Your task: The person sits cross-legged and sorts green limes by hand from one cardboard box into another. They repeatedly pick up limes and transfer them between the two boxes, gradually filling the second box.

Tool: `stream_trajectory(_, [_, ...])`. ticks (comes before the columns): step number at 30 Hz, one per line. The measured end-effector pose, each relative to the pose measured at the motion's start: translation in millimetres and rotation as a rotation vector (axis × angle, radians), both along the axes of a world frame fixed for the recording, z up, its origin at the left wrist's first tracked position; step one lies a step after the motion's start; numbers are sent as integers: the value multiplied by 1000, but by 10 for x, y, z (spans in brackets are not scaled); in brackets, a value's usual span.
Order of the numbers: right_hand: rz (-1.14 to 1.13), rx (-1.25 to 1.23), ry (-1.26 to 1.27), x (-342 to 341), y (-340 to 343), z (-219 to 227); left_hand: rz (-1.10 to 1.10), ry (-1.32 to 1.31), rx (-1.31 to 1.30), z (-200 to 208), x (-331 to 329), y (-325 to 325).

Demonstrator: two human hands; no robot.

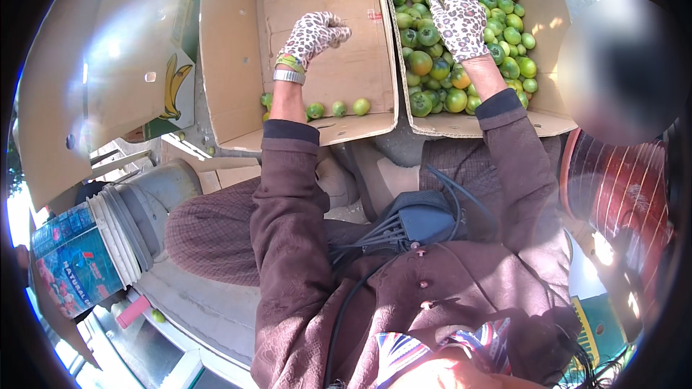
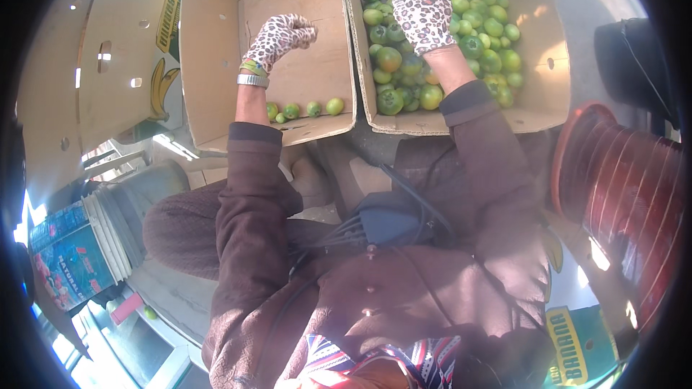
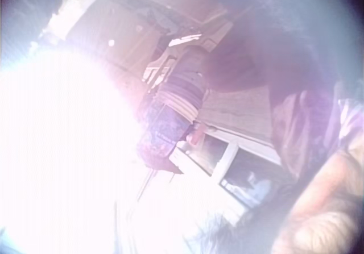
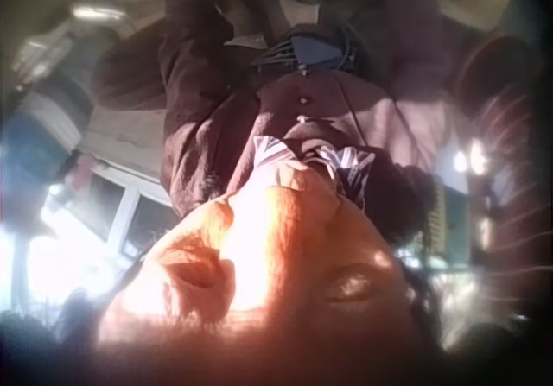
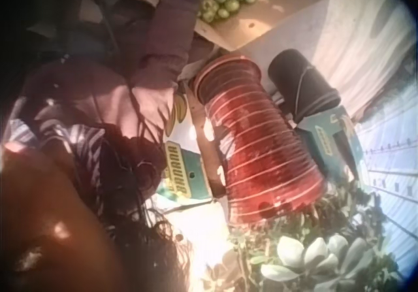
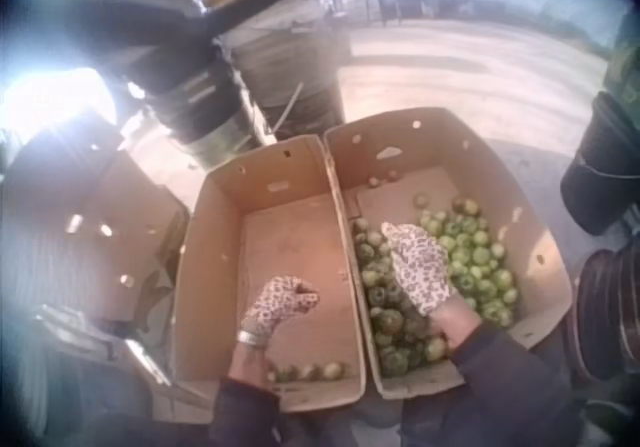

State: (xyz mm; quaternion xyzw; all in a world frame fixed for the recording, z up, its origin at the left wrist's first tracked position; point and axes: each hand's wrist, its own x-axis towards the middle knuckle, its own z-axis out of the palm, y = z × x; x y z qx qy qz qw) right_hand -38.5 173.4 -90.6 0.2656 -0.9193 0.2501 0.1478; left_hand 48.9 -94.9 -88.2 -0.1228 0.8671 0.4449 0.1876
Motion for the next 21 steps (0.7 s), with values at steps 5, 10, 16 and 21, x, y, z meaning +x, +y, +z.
stream_trajectory(5, [48,65,124,-33,42,-226,-471,-518,-378,-201,109,316])
stream_trajectory(10, [27,96,192,-64,19,-288,-765,-427,-625,-437,294,777])
stream_trajectory(16, [-1,50,117,-134,78,-262,-811,-543,-653,-456,294,920])
stream_trajectory(21, [-4,28,108,-153,104,-247,-633,-573,-344,-350,185,694])
